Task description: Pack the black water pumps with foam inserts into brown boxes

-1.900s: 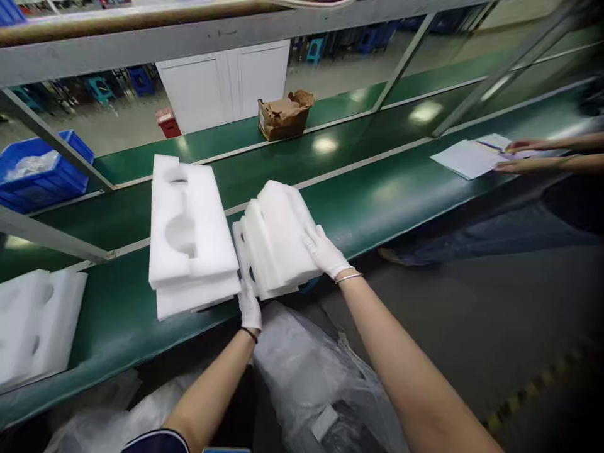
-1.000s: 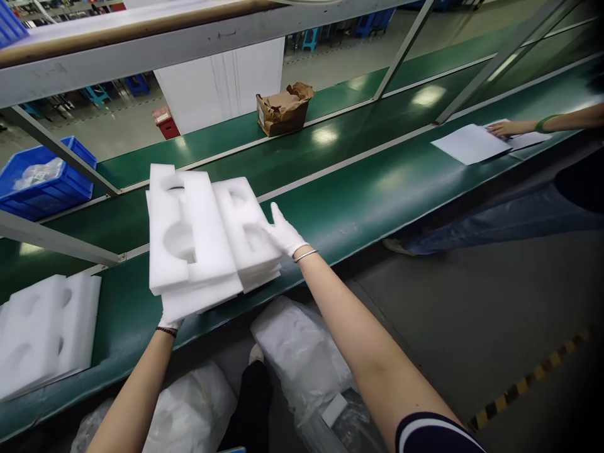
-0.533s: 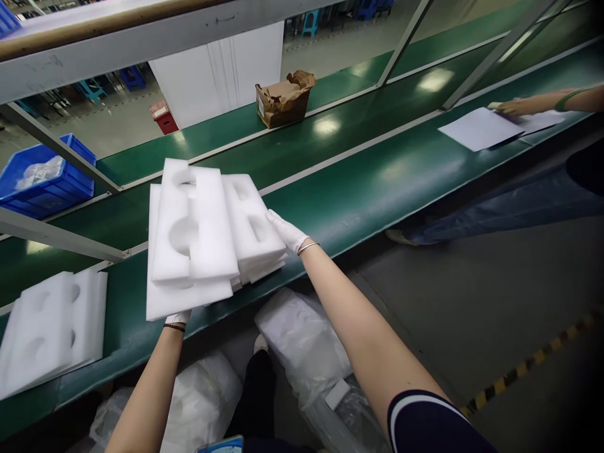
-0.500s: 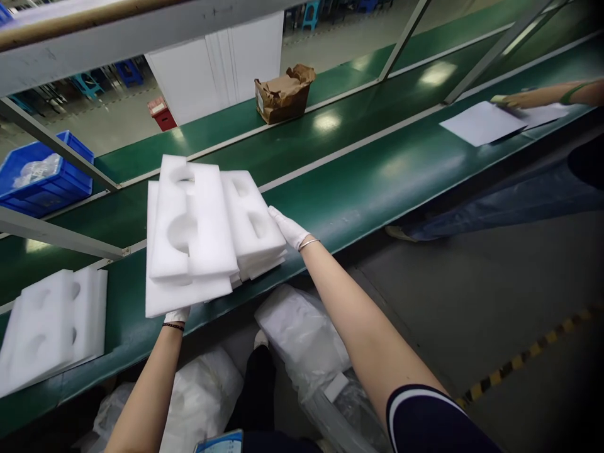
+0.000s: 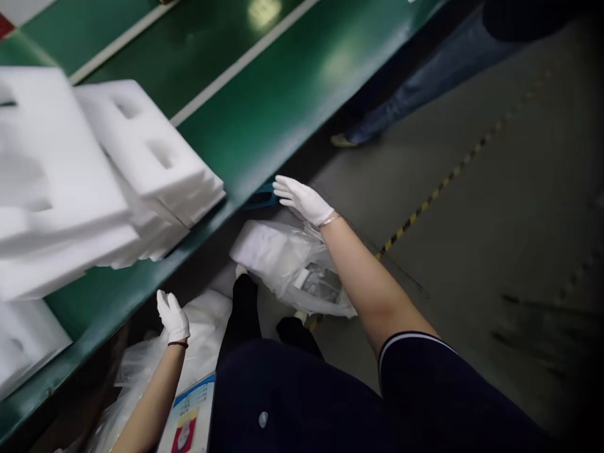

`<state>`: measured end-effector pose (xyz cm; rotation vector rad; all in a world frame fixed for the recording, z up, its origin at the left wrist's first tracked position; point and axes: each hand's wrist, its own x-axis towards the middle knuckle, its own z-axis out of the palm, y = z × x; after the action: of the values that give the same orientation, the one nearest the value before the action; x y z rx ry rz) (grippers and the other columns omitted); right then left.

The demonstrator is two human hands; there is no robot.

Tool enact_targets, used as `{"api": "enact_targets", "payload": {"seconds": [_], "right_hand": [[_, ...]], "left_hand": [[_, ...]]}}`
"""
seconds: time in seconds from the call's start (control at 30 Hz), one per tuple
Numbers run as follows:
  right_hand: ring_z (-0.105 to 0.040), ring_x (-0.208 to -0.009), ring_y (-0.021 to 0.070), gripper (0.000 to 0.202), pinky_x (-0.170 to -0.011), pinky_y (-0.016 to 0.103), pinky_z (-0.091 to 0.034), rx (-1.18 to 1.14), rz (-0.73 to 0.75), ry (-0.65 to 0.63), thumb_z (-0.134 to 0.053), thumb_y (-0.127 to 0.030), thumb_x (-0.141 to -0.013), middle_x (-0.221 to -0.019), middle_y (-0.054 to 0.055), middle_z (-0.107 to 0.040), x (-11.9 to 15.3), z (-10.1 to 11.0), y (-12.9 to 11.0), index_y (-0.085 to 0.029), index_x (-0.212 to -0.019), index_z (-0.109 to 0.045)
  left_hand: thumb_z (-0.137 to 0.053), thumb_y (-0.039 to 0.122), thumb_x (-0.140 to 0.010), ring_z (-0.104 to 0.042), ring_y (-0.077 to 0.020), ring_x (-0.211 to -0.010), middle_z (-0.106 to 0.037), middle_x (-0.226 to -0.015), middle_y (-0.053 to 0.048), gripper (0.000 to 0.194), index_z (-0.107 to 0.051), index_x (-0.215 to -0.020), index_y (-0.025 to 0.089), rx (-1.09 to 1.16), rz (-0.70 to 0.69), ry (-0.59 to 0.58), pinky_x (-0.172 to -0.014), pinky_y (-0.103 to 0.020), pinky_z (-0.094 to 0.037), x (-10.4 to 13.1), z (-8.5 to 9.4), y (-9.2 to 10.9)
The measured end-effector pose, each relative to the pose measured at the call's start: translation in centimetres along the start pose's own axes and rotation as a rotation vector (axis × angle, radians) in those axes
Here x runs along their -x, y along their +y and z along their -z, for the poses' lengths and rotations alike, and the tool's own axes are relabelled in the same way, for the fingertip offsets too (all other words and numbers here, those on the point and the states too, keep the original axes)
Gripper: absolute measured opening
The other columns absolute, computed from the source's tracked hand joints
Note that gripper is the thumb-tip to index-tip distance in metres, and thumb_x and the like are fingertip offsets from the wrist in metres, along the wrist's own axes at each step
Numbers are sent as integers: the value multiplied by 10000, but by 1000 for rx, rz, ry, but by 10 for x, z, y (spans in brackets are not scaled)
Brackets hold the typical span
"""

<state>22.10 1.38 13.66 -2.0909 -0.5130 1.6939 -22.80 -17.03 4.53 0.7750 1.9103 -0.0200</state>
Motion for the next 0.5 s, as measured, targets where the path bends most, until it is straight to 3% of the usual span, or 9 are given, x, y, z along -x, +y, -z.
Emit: {"api": "enact_targets", "payload": {"seconds": [0.13,0.23,0.37,0.43,0.5], "right_hand": [[-512,-1342,208,559,-1095,406,-438,-15,-279,276,-329,-501,-989,-1516,97,-468,139,84,106,-241,-1473,-430],[-489,-1363,265,631,-1054,436,-473,29,-512,430,-206,-481,-1001,-1542,188,-400,232,125,204,-159,-1524,-352],[-582,-1248,294,573,-948,457,-536,106,-727,442,-229,-458,-1029,-1417,226,-522,313,137,328,-157,-1472,-432],[-648,-1111,236,502,-902,428,-560,162,-758,395,-292,-470,-1043,-1305,177,-609,331,129,379,-178,-1381,-521],[-665,-1007,193,450,-879,405,-568,259,-733,350,-408,-486,-1025,-1204,126,-652,334,118,423,-164,-1290,-579]], "left_hand": [[-364,555,-971,-406,-293,-1430,-332,-1579,-211,740,-266,-1540,91,-80,-118,-201,-1208,-418,-317,64,-35,-9],[-384,537,-966,-407,-305,-1428,-360,-1565,-210,721,-294,-1530,96,-184,-178,-341,-1193,-453,-342,114,-72,-24],[-383,457,-968,-407,-304,-1423,-428,-1519,-193,618,-381,-1483,117,-369,-329,-527,-1206,-490,-310,169,-147,-38],[-419,405,-956,-394,-295,-1427,-463,-1500,-164,538,-474,-1426,149,-460,-461,-671,-1220,-482,-277,190,-202,-39],[-485,350,-928,-407,-290,-1413,-494,-1482,-141,472,-557,-1361,176,-543,-605,-856,-1213,-464,-285,207,-267,-40]]}}
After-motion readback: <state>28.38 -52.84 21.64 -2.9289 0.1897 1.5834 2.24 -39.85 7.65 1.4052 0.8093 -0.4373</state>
